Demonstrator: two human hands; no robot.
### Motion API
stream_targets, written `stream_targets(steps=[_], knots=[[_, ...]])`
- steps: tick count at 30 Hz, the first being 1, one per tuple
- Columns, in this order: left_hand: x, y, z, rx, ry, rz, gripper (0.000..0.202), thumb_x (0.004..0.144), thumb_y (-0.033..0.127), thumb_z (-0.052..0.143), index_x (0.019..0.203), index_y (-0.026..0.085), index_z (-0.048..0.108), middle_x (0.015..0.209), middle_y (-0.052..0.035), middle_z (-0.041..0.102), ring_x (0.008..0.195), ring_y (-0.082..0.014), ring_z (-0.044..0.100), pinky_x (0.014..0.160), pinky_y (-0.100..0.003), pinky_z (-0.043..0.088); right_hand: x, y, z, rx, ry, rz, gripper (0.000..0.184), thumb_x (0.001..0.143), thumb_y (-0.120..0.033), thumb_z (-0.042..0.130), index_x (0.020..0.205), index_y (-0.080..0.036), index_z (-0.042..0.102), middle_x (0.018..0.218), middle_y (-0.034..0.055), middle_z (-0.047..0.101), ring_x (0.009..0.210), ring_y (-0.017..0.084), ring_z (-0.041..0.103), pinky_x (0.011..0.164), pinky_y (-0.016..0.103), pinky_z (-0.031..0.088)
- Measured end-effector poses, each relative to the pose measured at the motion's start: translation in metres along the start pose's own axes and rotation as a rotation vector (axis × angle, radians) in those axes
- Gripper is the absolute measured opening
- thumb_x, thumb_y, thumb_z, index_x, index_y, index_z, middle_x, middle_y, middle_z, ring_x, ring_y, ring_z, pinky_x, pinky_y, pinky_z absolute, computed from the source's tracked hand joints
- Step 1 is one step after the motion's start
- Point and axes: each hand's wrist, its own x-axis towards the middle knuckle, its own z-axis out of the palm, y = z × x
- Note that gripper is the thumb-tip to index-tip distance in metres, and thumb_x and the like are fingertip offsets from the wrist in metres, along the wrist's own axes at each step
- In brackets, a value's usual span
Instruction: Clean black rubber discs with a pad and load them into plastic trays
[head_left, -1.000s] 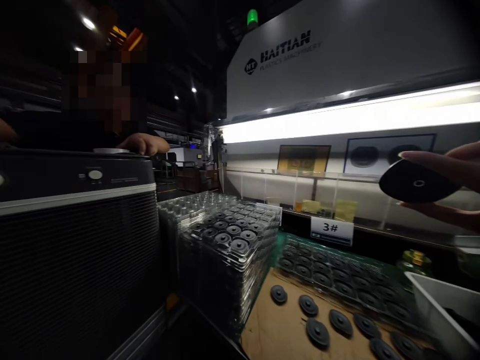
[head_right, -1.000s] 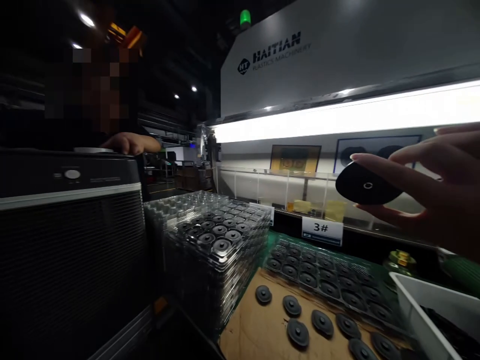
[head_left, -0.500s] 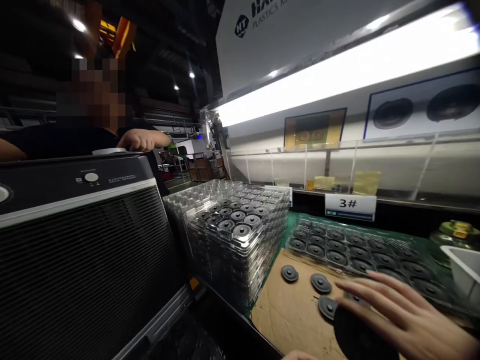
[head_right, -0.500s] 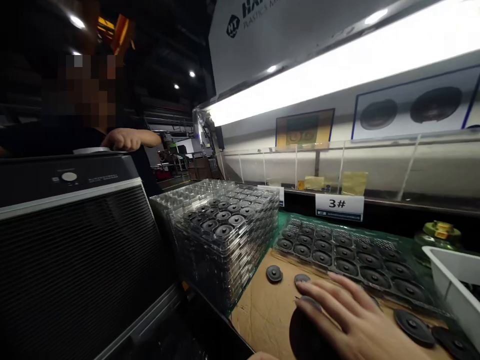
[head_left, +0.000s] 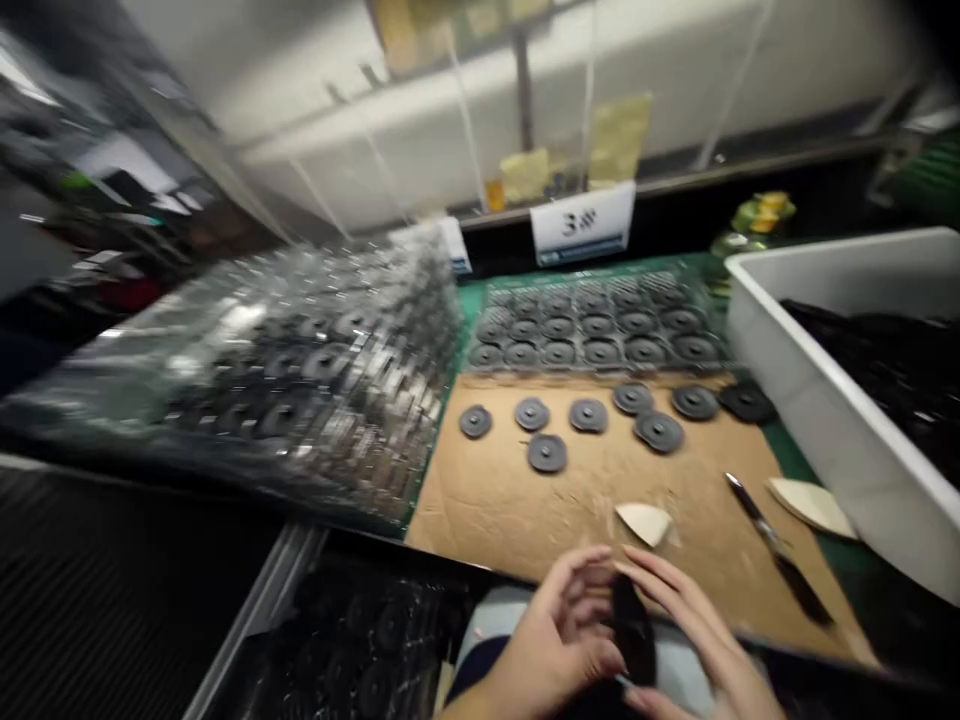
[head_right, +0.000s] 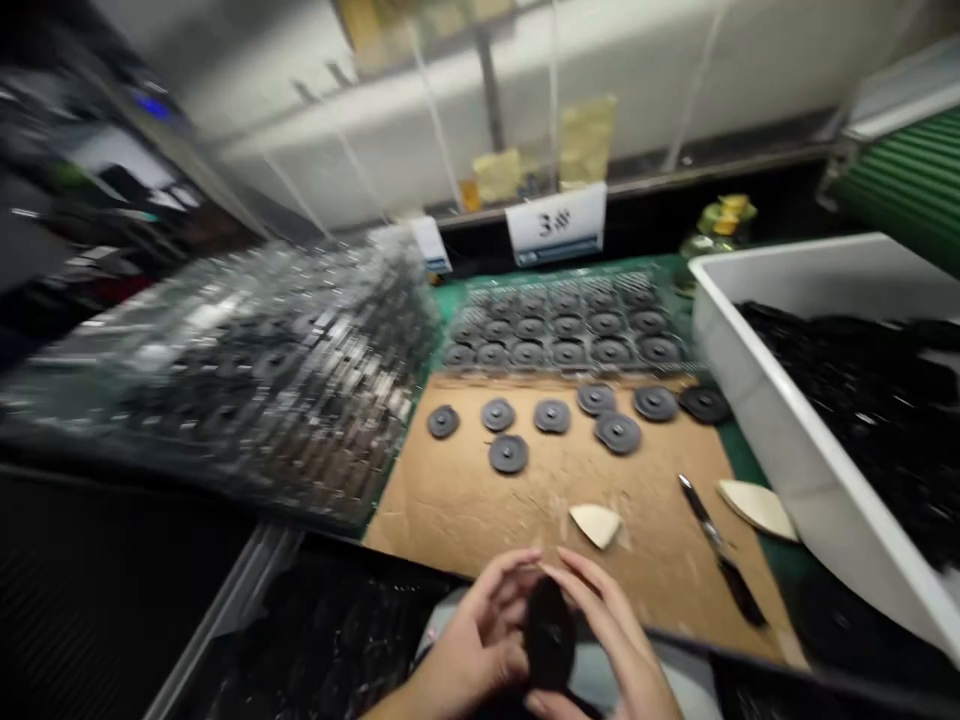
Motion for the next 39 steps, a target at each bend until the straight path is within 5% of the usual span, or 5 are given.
stream_targets(steps=[7,17,25,34,39], knots=[[0.023,0.003,-0.003,-0.131,0.07,-0.181,0.067,0.061,0.045,0.082,0.121,0.028,0.059,0.117,-0.0087,0.066,0.116,-0.027,0.058,0.104,-0.041,0.037,0.022,-0.011,0.012,0.036,-0.058,0.343,0.061,0.077,-0.054,0.065,0.127,-0.022,0.052,0.134,0.0157,0.051,0.124,0.031,0.052,0.096,0.043,0.052],[0.042,0.029,-0.03,-0.304,0.21,-0.189,0.064,0.064,0.036,0.082,0.122,0.028,0.053,0.126,-0.0093,0.061,0.11,-0.0285,0.063,0.098,-0.042,0.046,0.04,0.028,0.004,-0.358,0.189,0.431,0.038,0.091,-0.042,0.05,0.126,-0.028,0.055,0.116,0.013,0.055,0.108,0.032,0.056,0.09,0.054,0.048],[0.054,0.036,-0.036,-0.366,0.27,-0.142,0.062,0.07,0.04,0.077,0.124,0.026,0.051,0.127,-0.0089,0.061,0.116,-0.0293,0.06,0.108,-0.048,0.037,0.043,0.046,0.014,-0.251,0.071,0.366,0.022,0.094,-0.026,0.043,0.104,-0.023,0.063,0.096,0.0088,0.066,0.09,0.024,0.064,0.078,0.04,0.054],[0.056,0.037,-0.028,-0.231,0.237,-0.186,0.054,0.064,0.033,0.082,0.112,0.018,0.063,0.111,-0.0071,0.068,0.102,-0.0212,0.065,0.085,-0.027,0.052,0.101,-0.032,-0.004,-0.066,0.168,0.172,0.026,0.093,-0.022,0.046,0.115,-0.022,0.06,0.105,0.0056,0.069,0.092,0.02,0.064,0.079,0.035,0.051],[0.05,0.048,-0.017,-0.201,0.257,-0.234,0.051,0.059,0.022,0.085,0.107,0.023,0.065,0.103,-0.0007,0.07,0.092,-0.0153,0.067,0.078,-0.021,0.055,0.111,-0.06,0.003,0.041,-0.068,0.047,0.022,0.091,-0.012,0.047,0.104,-0.014,0.064,0.092,0.0044,0.071,0.08,0.016,0.063,0.073,0.03,0.049]])
